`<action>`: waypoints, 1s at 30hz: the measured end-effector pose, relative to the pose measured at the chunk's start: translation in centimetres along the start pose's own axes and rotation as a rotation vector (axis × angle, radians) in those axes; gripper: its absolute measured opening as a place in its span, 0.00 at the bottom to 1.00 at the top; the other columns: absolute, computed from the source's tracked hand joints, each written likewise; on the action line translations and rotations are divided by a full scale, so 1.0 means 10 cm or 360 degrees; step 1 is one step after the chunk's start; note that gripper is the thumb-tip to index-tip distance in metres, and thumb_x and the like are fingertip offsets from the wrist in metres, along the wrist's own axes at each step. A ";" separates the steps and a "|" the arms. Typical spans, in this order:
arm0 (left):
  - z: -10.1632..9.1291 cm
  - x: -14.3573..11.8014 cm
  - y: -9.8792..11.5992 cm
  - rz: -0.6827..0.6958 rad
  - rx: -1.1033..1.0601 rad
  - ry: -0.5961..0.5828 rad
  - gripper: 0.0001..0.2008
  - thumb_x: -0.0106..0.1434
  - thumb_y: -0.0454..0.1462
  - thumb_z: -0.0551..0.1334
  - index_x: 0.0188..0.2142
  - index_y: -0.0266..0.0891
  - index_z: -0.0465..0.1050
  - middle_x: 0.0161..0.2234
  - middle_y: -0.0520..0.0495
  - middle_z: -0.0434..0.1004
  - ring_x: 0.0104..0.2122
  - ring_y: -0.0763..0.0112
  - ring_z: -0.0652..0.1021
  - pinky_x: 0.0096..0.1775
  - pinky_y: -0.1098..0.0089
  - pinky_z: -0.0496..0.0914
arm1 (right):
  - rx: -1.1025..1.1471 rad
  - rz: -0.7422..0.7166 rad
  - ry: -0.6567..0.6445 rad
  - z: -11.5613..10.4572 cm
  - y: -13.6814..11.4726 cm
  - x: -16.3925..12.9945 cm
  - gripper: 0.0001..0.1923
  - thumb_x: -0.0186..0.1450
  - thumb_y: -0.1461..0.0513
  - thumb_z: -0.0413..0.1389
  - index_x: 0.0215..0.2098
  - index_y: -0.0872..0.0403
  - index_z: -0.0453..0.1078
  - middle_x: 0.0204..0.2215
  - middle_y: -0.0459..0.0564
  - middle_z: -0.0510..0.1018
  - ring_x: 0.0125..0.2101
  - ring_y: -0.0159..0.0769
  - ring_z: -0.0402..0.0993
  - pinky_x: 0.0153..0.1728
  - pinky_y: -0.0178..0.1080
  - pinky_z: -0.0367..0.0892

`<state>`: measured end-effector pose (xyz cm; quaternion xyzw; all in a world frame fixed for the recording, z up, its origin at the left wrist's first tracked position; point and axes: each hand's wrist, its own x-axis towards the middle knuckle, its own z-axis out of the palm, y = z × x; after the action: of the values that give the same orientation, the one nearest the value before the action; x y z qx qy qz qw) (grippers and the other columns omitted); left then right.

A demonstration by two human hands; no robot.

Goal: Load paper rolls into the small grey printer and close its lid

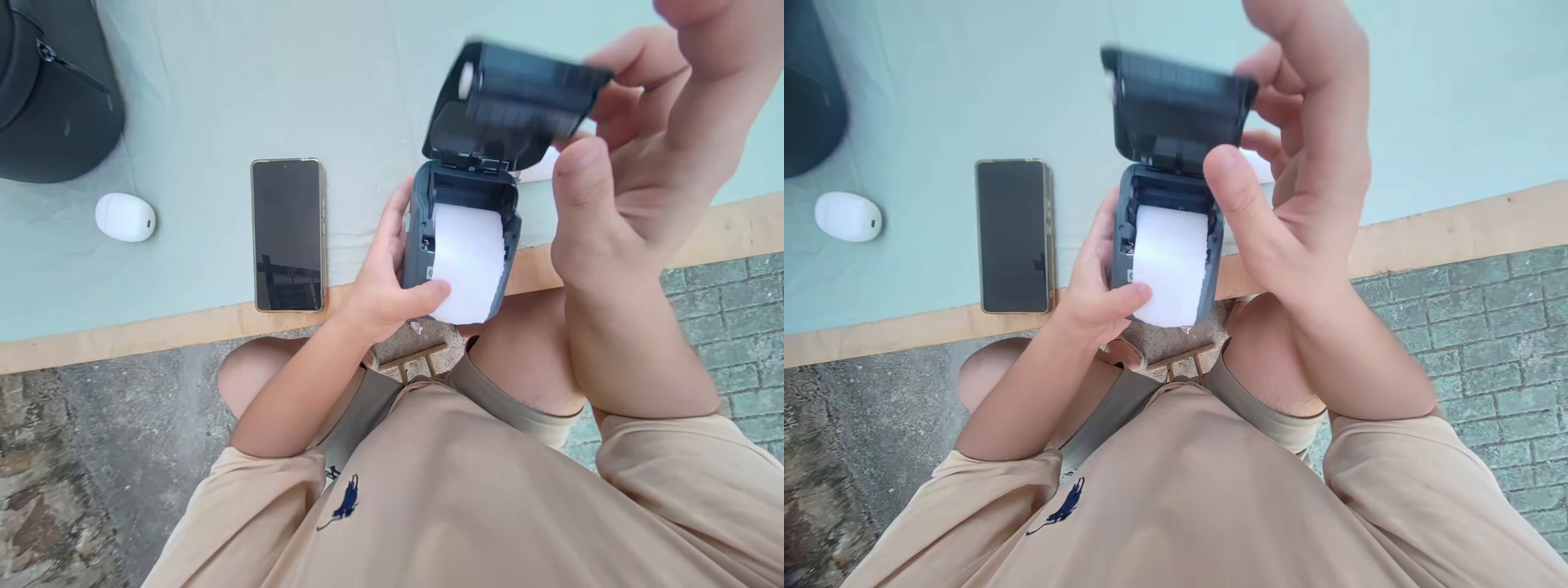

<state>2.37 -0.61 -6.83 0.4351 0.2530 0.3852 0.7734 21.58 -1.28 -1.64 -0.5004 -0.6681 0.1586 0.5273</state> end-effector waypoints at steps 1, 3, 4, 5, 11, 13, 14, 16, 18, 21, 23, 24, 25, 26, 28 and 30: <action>-0.01 0.00 -0.01 -0.0005 0.0023 -0.0002 0.47 0.54 0.42 0.72 0.66 0.46 0.48 0.59 0.42 0.70 0.54 0.51 0.78 0.47 0.61 0.78 | -0.0022 -0.0019 0.0056 0.02 -0.01 0.00 0.16 0.68 0.58 0.53 0.53 0.38 0.71 0.46 0.43 0.74 0.46 0.33 0.74 0.42 0.38 0.72; -0.03 0.01 -0.02 -0.0033 0.0043 -0.0008 0.49 0.53 0.43 0.72 0.67 0.47 0.46 0.59 0.41 0.70 0.55 0.48 0.77 0.47 0.60 0.77 | -0.0057 -0.0086 0.0063 0.04 0.01 -0.01 0.08 0.66 0.59 0.57 0.43 0.47 0.75 0.37 0.47 0.73 0.45 0.35 0.73 0.43 0.41 0.72; -0.03 0.01 -0.02 -0.0048 0.0036 -0.0016 0.50 0.52 0.43 0.73 0.67 0.47 0.44 0.59 0.40 0.70 0.55 0.47 0.77 0.46 0.59 0.77 | -0.0052 -0.0121 0.0007 0.04 0.02 -0.01 0.05 0.64 0.60 0.59 0.39 0.49 0.75 0.34 0.48 0.72 0.45 0.36 0.72 0.44 0.42 0.72; -0.03 0.02 -0.02 -0.0057 0.0018 -0.0019 0.52 0.51 0.43 0.73 0.67 0.47 0.43 0.59 0.39 0.70 0.56 0.45 0.76 0.46 0.58 0.78 | -0.0037 -0.0156 -0.0052 0.04 0.04 -0.01 0.04 0.62 0.60 0.60 0.37 0.51 0.74 0.32 0.49 0.71 0.44 0.36 0.72 0.46 0.43 0.73; 0.00 0.04 0.00 -0.0061 -0.0163 0.0045 0.55 0.45 0.42 0.75 0.66 0.46 0.45 0.64 0.38 0.64 0.63 0.38 0.69 0.53 0.52 0.76 | -0.0019 -0.0117 -0.0500 -0.04 0.08 -0.04 0.05 0.59 0.65 0.61 0.33 0.50 0.73 0.41 0.49 0.68 0.46 0.34 0.71 0.54 0.47 0.74; 0.03 0.03 0.01 -0.0040 -0.0260 0.0046 0.47 0.50 0.48 0.73 0.63 0.48 0.51 0.64 0.41 0.66 0.66 0.40 0.66 0.58 0.49 0.73 | 0.0026 -0.0165 -0.0539 -0.05 0.06 -0.06 0.03 0.61 0.64 0.59 0.34 0.49 0.73 0.41 0.49 0.68 0.48 0.35 0.71 0.59 0.48 0.72; 0.05 0.03 0.02 -0.0029 -0.0306 0.0052 0.42 0.53 0.52 0.70 0.62 0.49 0.53 0.63 0.42 0.67 0.66 0.41 0.65 0.59 0.49 0.72 | 0.0041 -0.0200 -0.0525 -0.05 0.05 -0.07 0.04 0.62 0.63 0.59 0.36 0.48 0.74 0.42 0.49 0.68 0.50 0.36 0.70 0.61 0.49 0.70; 0.09 0.02 0.04 -0.0006 -0.0366 0.0089 0.35 0.59 0.58 0.64 0.59 0.50 0.57 0.62 0.42 0.68 0.67 0.45 0.65 0.60 0.49 0.71 | 0.0036 -0.0220 -0.0489 -0.04 0.02 -0.08 0.11 0.62 0.60 0.60 0.44 0.45 0.73 0.45 0.49 0.69 0.53 0.38 0.69 0.62 0.50 0.69; 0.12 0.02 0.06 0.0016 -0.0378 0.0120 0.30 0.62 0.57 0.62 0.57 0.49 0.59 0.60 0.42 0.70 0.66 0.47 0.67 0.60 0.50 0.72 | 0.0031 -0.0145 -0.0516 -0.02 -0.01 -0.10 0.21 0.62 0.57 0.60 0.53 0.43 0.68 0.51 0.50 0.68 0.57 0.41 0.66 0.61 0.50 0.70; 0.15 0.01 0.09 -0.0056 -0.0345 0.0127 0.24 0.63 0.52 0.64 0.53 0.42 0.66 0.56 0.42 0.75 0.63 0.47 0.70 0.59 0.54 0.73 | 0.0100 0.0007 -0.0664 -0.01 -0.06 -0.11 0.28 0.63 0.56 0.58 0.60 0.43 0.61 0.58 0.51 0.66 0.63 0.43 0.62 0.62 0.49 0.68; 0.16 0.00 0.10 -0.0105 -0.0332 0.0138 0.22 0.63 0.50 0.64 0.50 0.40 0.69 0.52 0.43 0.77 0.61 0.48 0.73 0.55 0.57 0.76 | 0.0163 0.0115 -0.0752 -0.03 -0.08 -0.11 0.28 0.64 0.58 0.57 0.61 0.42 0.59 0.60 0.50 0.65 0.62 0.41 0.63 0.57 0.46 0.72; 0.16 -0.01 0.10 -0.0114 -0.0333 0.0153 0.21 0.63 0.50 0.64 0.50 0.41 0.70 0.51 0.43 0.78 0.60 0.48 0.75 0.52 0.59 0.78 | 0.0187 0.0179 -0.0789 -0.04 -0.08 -0.12 0.28 0.64 0.58 0.56 0.62 0.42 0.58 0.60 0.50 0.65 0.61 0.41 0.65 0.53 0.44 0.74; 0.16 -0.01 0.10 -0.0113 -0.0335 0.0165 0.20 0.64 0.49 0.64 0.50 0.42 0.70 0.51 0.44 0.78 0.59 0.49 0.76 0.48 0.61 0.79 | 0.0205 0.0241 -0.0823 -0.04 -0.08 -0.12 0.29 0.64 0.58 0.56 0.62 0.42 0.57 0.61 0.50 0.65 0.60 0.41 0.66 0.49 0.42 0.75; 0.16 -0.02 0.10 -0.0108 -0.0332 0.0170 0.20 0.63 0.50 0.64 0.50 0.43 0.69 0.51 0.44 0.78 0.58 0.50 0.76 0.44 0.64 0.79 | 0.0217 0.0292 -0.0850 -0.05 -0.08 -0.12 0.29 0.64 0.58 0.57 0.62 0.43 0.57 0.62 0.51 0.64 0.59 0.41 0.67 0.48 0.41 0.75; 0.15 -0.02 0.10 -0.0124 -0.0302 0.0189 0.20 0.63 0.49 0.65 0.50 0.45 0.69 0.52 0.45 0.77 0.58 0.51 0.76 0.39 0.67 0.79 | 0.0226 0.0334 -0.0874 -0.06 -0.07 -0.12 0.29 0.64 0.58 0.57 0.61 0.43 0.57 0.63 0.52 0.62 0.60 0.42 0.66 0.48 0.41 0.76; 0.15 -0.02 0.10 -0.0133 -0.0274 0.0209 0.20 0.62 0.49 0.66 0.50 0.45 0.69 0.52 0.46 0.77 0.59 0.51 0.76 0.41 0.67 0.79 | 0.0243 0.0334 -0.0872 -0.06 -0.06 -0.11 0.28 0.63 0.58 0.57 0.61 0.44 0.57 0.63 0.52 0.62 0.59 0.41 0.66 0.47 0.40 0.75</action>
<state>2.98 -1.21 -5.18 0.3300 0.2870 0.4006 0.8051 21.70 -2.68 -1.56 -0.4643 -0.7162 0.3911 0.3442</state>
